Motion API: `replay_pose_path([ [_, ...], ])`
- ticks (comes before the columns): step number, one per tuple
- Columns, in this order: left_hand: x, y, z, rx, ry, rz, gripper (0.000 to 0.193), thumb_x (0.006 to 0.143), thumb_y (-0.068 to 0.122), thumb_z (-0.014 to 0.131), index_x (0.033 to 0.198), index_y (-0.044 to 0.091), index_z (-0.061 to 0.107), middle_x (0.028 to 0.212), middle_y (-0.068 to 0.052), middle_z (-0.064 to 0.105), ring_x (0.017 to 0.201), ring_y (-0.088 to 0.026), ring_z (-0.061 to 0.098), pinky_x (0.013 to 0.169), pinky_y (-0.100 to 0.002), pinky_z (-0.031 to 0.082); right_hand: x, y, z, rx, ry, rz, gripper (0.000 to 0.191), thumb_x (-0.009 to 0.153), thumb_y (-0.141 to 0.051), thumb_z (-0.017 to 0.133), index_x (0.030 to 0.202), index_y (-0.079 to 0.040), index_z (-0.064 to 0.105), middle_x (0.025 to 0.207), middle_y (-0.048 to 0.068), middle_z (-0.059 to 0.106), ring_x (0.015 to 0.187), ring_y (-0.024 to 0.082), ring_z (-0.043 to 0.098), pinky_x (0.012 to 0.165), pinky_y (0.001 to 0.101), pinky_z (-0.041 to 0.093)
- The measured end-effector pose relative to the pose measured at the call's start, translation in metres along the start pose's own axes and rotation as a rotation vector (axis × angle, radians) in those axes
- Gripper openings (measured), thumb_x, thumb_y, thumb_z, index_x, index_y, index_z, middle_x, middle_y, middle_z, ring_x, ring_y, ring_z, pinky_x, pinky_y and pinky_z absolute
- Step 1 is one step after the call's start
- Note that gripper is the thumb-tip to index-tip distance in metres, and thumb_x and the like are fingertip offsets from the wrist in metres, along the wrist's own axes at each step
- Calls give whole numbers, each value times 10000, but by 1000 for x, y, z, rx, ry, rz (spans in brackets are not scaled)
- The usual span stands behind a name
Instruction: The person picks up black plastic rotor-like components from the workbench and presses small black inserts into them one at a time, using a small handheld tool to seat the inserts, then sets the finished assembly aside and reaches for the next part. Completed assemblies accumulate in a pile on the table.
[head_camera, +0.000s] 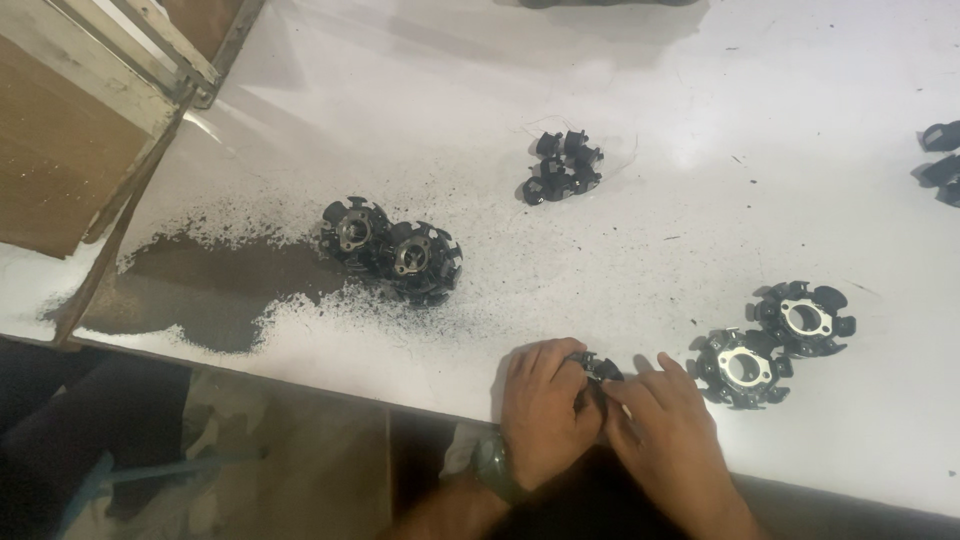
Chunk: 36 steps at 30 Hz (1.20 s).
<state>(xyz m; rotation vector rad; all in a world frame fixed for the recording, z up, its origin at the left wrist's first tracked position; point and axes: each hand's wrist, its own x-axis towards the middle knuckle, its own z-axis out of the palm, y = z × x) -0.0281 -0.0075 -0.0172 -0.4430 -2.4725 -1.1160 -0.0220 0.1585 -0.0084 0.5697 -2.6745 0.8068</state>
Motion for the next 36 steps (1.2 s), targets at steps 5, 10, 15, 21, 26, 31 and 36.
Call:
replay_pose_path([
  [5, 5, -3, -12, -5, 98, -76, 97, 856, 135, 703, 845, 65, 636, 1298, -162, 651, 1183, -298, 633, 1053, -451, 486, -3, 4, -9, 60, 60, -44, 210, 789, -111, 743, 982, -65, 673, 945, 105, 719, 1058, 336, 697, 1100, 528, 444],
  [10, 10, -11, -30, 99, 14, -8, 348, 823, 194, 769, 1114, 7, 730, 1336, -196, 600, 1201, -372, 588, 1025, -507, 433, -8, 12, -9, 78, 168, 49, 178, 836, -105, 719, 1001, -82, 654, 954, 100, 717, 1056, 323, 697, 1137, 521, 442],
  [15, 14, -8, -18, 27, -101, 72, 253, 830, 180, 768, 1054, 64, 751, 1328, -127, 636, 1179, -324, 625, 1009, -476, 475, -4, 15, 1, 106, 107, 49, 202, 810, -97, 729, 1002, -76, 671, 863, 88, 699, 908, 285, 704, 1138, 546, 428],
  [21, 19, -7, -20, 66, -136, 107, 130, 863, 123, 726, 974, 59, 704, 1335, -122, 631, 1197, -307, 627, 992, -450, 504, -3, 19, 0, 125, 96, 47, 227, 801, -83, 727, 1019, -64, 666, 851, 96, 678, 895, 300, 678, 1150, 539, 415],
  [26, 20, 2, -28, 115, -142, 252, 129, 772, 126, 728, 886, 88, 680, 1261, -141, 632, 1168, -352, 617, 943, -477, 502, 0, 22, 0, 126, 34, 65, 236, 799, -82, 733, 1024, -71, 662, 887, 89, 671, 955, 296, 663, 1181, 538, 378],
  [31, 22, 11, -22, -23, -202, 69, 138, 862, 90, 714, 989, 57, 668, 1114, -87, 689, 957, -296, 684, 824, -406, 562, -3, 24, 0, 103, 127, -33, 285, 777, -71, 735, 1048, -74, 649, 1019, 94, 681, 1087, 298, 641, 1176, 573, 336],
  [36, 20, 13, -23, -68, -147, -35, 128, 852, 92, 725, 964, 61, 671, 1028, -81, 706, 891, -320, 686, 762, -420, 557, -11, 23, 0, 138, 158, -150, 313, 737, -61, 759, 1026, -95, 643, 1005, 76, 652, 1155, 297, 635, 1173, 578, 337],
])
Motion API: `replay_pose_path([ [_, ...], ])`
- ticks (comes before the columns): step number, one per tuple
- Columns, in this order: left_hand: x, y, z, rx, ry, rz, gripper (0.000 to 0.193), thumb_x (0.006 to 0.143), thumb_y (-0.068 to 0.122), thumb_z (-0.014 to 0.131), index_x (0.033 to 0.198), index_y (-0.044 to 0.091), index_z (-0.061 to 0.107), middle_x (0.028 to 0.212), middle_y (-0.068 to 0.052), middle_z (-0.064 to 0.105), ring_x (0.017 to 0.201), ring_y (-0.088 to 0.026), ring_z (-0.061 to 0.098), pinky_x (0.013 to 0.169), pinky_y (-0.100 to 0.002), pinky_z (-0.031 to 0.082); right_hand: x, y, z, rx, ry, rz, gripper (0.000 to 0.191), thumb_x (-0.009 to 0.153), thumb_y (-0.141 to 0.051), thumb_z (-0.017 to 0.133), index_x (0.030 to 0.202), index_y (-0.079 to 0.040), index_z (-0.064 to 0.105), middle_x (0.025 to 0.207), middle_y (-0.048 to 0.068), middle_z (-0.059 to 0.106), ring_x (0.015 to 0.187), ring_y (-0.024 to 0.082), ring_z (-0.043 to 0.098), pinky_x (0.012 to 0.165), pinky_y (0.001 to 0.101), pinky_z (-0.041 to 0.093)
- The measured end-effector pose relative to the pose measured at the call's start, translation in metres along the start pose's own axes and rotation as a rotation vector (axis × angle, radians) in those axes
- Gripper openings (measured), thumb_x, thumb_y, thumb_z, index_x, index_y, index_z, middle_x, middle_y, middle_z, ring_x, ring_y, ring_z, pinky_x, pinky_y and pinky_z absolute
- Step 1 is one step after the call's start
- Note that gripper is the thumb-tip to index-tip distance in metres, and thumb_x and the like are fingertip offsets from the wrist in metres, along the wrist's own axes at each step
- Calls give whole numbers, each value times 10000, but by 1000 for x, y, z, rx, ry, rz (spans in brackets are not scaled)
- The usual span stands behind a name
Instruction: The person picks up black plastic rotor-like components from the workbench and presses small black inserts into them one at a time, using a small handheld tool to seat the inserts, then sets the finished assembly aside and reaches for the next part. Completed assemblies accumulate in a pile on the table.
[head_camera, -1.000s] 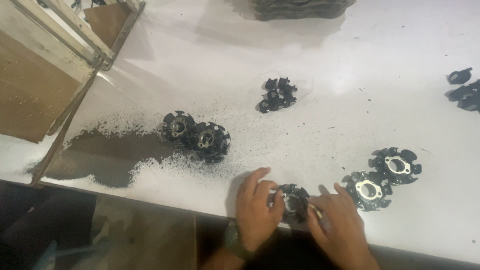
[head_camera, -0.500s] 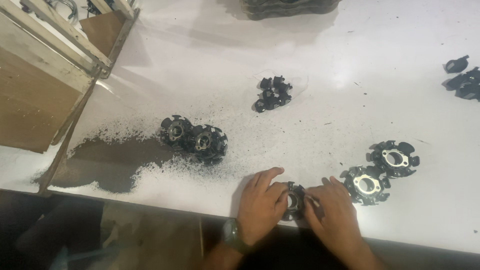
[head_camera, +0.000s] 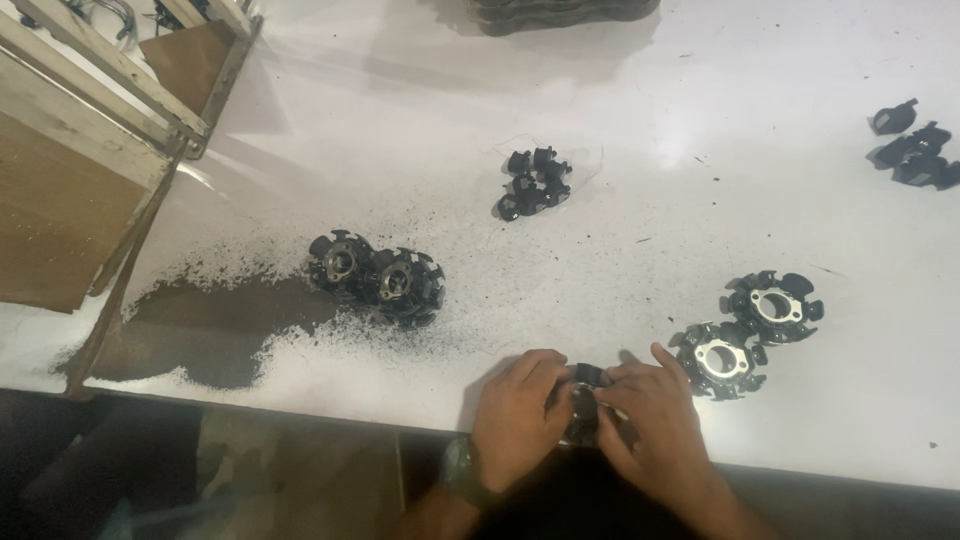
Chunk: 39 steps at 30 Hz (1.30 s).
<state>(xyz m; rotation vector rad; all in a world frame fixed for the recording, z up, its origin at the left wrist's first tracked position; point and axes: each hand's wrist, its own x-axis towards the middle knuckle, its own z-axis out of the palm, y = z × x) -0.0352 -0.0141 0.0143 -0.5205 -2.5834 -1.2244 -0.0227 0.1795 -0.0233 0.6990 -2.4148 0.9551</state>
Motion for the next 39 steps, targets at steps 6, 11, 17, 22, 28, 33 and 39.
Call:
replay_pose_path([
  [6, -3, -1, 0, -3, 0, -14, 120, 854, 83, 712, 959, 55, 660, 1034, -92, 703, 910, -346, 677, 777, -441, 552, 2, -2, 3, -54, -49, 21, 371, 685, -69, 796, 1033, -78, 668, 1000, 92, 654, 1138, 312, 617, 1152, 577, 342],
  [11, -9, -6, 0, 0, 13, 16, 121, 831, 61, 699, 930, 44, 632, 1091, -111, 700, 941, -362, 667, 792, -450, 549, 3, -4, 5, -80, -64, 39, 343, 687, -55, 796, 1009, -84, 681, 981, 82, 658, 1108, 290, 623, 1159, 573, 356],
  [17, -16, -10, 1, 5, 39, 13, 127, 827, 50, 698, 924, 43, 616, 1099, -104, 687, 937, -335, 671, 791, -432, 554, 3, -9, 7, -66, -49, -30, 304, 733, -54, 781, 1014, -97, 672, 1004, 74, 657, 1161, 280, 631, 1141, 551, 383],
  [22, -20, -13, 3, 4, 83, 29, 147, 813, 45, 701, 928, 47, 611, 1088, -102, 678, 951, -334, 668, 789, -430, 551, 6, -12, 10, -83, -74, -31, 331, 728, -50, 789, 1035, -92, 670, 1013, 80, 647, 1138, 286, 634, 1127, 555, 392],
  [28, -23, -20, 9, 11, 104, 49, 163, 796, 41, 704, 916, 52, 595, 1078, -96, 671, 955, -331, 665, 789, -432, 550, 10, -14, 12, -99, -68, -37, 329, 735, -46, 791, 1036, -100, 670, 1004, 73, 653, 1119, 273, 635, 1125, 535, 417],
  [33, -24, -20, 6, -13, 98, 18, 160, 861, 77, 695, 996, 53, 613, 1150, -118, 680, 1013, -336, 678, 838, -425, 558, 8, -13, 14, -100, -95, -17, 322, 720, -45, 790, 1022, -92, 690, 988, 72, 667, 1087, 271, 639, 1126, 539, 414],
  [39, -11, 4, -2, 371, -128, 12, 943, 782, 588, 780, 1377, -72, 467, 1375, -285, 516, 1239, -419, 506, 996, -550, 438, -26, 22, -16, -102, 242, 75, 206, 837, -49, 723, 1027, -68, 647, 1091, 130, 710, 1128, 264, 685, 1211, 546, 412],
])
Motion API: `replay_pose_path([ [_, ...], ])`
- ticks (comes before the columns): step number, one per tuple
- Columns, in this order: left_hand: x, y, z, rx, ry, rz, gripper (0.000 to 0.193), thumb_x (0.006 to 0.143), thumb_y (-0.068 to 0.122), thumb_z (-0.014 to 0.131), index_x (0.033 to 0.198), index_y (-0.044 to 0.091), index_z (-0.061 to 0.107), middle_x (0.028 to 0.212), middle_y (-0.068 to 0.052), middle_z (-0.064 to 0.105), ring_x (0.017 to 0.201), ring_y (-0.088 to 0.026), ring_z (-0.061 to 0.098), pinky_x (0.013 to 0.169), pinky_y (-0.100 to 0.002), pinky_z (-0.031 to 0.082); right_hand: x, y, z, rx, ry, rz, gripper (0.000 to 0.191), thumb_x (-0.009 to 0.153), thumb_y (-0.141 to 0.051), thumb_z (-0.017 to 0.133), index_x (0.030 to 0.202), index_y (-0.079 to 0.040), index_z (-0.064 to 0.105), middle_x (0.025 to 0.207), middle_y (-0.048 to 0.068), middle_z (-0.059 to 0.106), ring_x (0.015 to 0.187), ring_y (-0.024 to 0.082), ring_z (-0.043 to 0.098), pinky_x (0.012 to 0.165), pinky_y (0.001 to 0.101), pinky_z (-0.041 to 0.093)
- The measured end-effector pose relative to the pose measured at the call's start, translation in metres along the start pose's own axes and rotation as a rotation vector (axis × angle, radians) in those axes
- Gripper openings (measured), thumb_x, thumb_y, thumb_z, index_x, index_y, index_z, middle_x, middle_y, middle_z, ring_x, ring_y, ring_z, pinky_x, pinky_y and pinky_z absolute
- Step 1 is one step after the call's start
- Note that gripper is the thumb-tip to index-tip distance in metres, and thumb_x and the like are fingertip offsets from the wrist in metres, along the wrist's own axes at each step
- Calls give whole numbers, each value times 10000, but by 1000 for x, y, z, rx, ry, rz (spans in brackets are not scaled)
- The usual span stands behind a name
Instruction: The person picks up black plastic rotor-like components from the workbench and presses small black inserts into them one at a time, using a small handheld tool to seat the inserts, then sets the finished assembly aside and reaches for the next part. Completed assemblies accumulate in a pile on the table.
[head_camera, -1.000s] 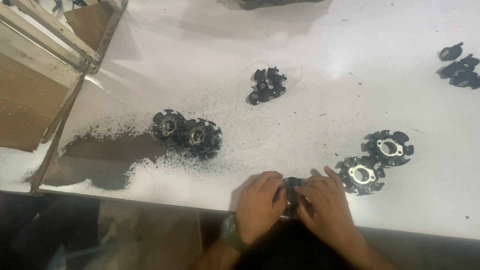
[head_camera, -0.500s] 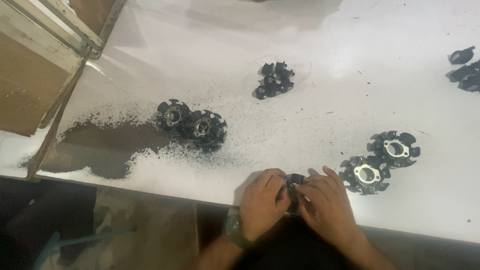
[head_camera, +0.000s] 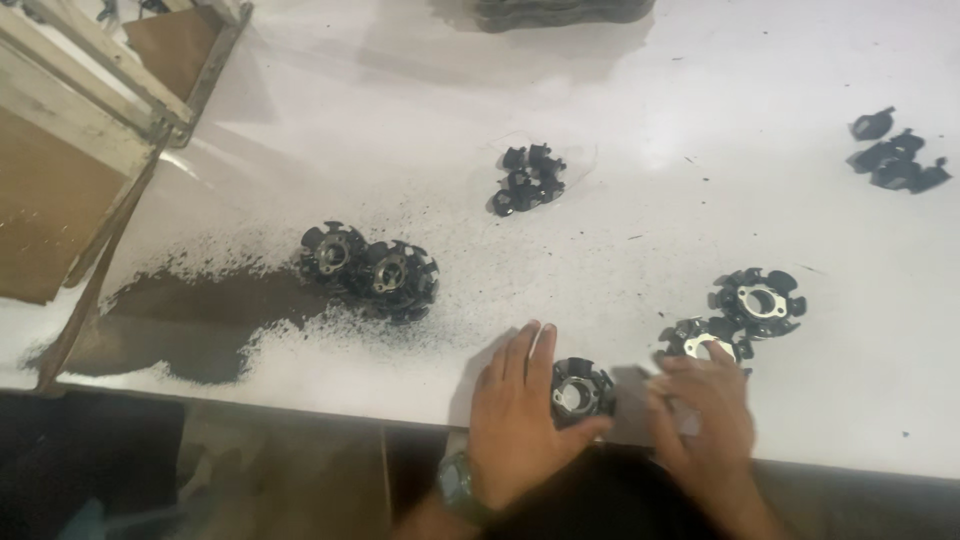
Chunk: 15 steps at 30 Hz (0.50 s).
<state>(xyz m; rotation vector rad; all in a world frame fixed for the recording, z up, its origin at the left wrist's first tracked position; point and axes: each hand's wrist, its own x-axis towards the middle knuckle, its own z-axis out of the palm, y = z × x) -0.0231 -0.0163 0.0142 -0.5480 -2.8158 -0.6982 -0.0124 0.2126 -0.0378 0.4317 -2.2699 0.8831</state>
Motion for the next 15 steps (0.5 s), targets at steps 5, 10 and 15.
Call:
replay_pose_path([
  [5, 30, 28, 3, -11, -504, -26, 1013, 839, 579, 729, 1538, -41, 338, 1399, -207, 503, 1275, -343, 474, 1094, -503, 409, -29, 67, -66, -97, 271, 215, 98, 1075, -43, 685, 1121, -26, 600, 1149, 136, 706, 1137, 233, 678, 1266, 474, 437],
  [10, 76, 79, 35, -142, -258, 243, 1018, 797, 565, 775, 1509, -33, 360, 1393, -244, 503, 1287, -377, 467, 1045, -530, 426, -50, 102, -97, -201, 378, 349, 118, 1097, -13, 675, 1192, 16, 610, 1202, 169, 636, 1311, 320, 602, 1210, 451, 463],
  [15, 107, 106, 57, -125, -279, 302, 963, 740, 494, 817, 1493, 41, 421, 1392, -233, 511, 1246, -405, 522, 1007, -542, 471, -52, 111, -95, -85, 422, 448, 116, 1104, -9, 662, 1178, 29, 582, 1279, 192, 619, 1354, 326, 569, 1231, 421, 477],
])
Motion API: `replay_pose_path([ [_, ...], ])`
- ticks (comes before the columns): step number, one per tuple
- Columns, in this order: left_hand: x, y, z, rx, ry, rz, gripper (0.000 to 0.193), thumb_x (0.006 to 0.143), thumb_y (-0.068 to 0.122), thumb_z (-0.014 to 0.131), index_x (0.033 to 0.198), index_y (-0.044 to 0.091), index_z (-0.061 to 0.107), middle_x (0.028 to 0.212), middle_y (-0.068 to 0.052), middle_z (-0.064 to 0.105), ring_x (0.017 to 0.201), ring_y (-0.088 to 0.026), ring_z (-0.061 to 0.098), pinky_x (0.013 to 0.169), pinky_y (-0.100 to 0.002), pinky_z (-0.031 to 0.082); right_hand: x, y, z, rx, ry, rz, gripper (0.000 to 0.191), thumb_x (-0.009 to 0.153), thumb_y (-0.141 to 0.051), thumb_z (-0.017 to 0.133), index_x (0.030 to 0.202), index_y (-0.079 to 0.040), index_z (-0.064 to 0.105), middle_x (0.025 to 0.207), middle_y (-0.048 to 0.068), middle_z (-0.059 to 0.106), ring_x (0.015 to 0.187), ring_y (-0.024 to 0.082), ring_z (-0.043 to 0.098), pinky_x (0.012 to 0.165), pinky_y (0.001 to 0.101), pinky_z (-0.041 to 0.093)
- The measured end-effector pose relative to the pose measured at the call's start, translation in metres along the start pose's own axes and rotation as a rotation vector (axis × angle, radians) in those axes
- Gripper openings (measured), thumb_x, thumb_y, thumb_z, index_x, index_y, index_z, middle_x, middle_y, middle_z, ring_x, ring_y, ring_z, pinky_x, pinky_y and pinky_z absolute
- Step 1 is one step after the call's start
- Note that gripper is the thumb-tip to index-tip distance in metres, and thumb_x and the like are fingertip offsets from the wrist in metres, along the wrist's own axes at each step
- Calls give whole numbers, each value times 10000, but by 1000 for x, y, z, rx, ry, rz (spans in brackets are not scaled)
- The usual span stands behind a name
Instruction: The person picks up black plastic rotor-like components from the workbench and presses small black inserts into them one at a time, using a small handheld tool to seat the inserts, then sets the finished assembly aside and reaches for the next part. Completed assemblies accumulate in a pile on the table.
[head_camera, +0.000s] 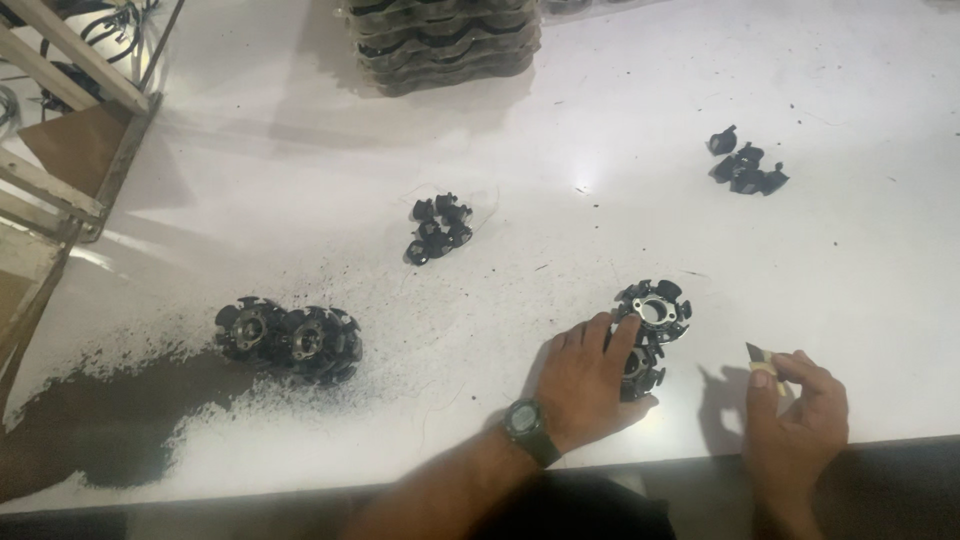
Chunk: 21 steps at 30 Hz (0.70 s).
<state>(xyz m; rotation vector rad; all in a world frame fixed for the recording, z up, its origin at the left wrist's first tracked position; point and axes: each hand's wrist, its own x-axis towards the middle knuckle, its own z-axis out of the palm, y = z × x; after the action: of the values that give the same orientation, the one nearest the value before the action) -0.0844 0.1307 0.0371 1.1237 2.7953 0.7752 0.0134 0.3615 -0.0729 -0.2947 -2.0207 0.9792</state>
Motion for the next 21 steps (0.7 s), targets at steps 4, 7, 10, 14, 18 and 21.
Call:
replay_pose_path([
  [4, -2, -3, 8, -71, -11, -11, 951, 772, 481, 814, 1527, 57, 420, 1419, -219, 508, 1199, -366, 601, 1006, -498, 512, 1, 8, -9, 169, 42, 69, 210, 1081, 8, 654, 1267, 57, 571, 1270, 192, 611, 1378, 319, 573, 1222, 414, 453],
  [7, 16, -8, 22, -57, 67, 44, 993, 796, 545, 803, 1540, 46, 375, 1453, -232, 474, 1222, -351, 596, 971, -464, 540, -1, 15, -16, 120, 67, 63, 206, 1087, 21, 657, 1268, 71, 571, 1259, 199, 623, 1355, 297, 585, 1230, 415, 464],
  [10, 53, -16, 33, -61, 69, 57, 1017, 789, 563, 789, 1563, 74, 347, 1503, -226, 452, 1279, -359, 579, 993, -471, 551, -1, 16, -19, 171, 82, 84, 205, 1107, 15, 657, 1274, 80, 558, 1290, 205, 608, 1327, 276, 582, 1229, 398, 482],
  [14, 95, -4, 37, -46, 43, 105, 1070, 799, 592, 766, 1608, 108, 261, 1547, -260, 371, 1314, -404, 529, 1052, -531, 494, 4, 7, -14, 160, 108, 154, 191, 1083, 36, 643, 1245, 85, 553, 1288, 232, 599, 1276, 283, 615, 1168, 384, 519],
  [18, 133, 34, 45, 99, 7, 122, 1108, 736, 690, 687, 1599, 187, 206, 1624, -256, 246, 1411, -430, 407, 1076, -540, 438, 7, -3, -20, -159, 47, 168, 126, 1108, 77, 630, 1214, 95, 564, 1266, 281, 593, 1098, 322, 658, 976, 377, 586],
  [21, 124, 31, 51, 147, 53, 122, 1087, 794, 755, 587, 1621, 152, 220, 1654, -250, 230, 1472, -439, 332, 1179, -572, 340, 2, -5, -18, 75, 69, 303, 257, 1105, 54, 584, 1331, 99, 470, 1293, 250, 618, 1127, 297, 698, 991, 348, 592],
])
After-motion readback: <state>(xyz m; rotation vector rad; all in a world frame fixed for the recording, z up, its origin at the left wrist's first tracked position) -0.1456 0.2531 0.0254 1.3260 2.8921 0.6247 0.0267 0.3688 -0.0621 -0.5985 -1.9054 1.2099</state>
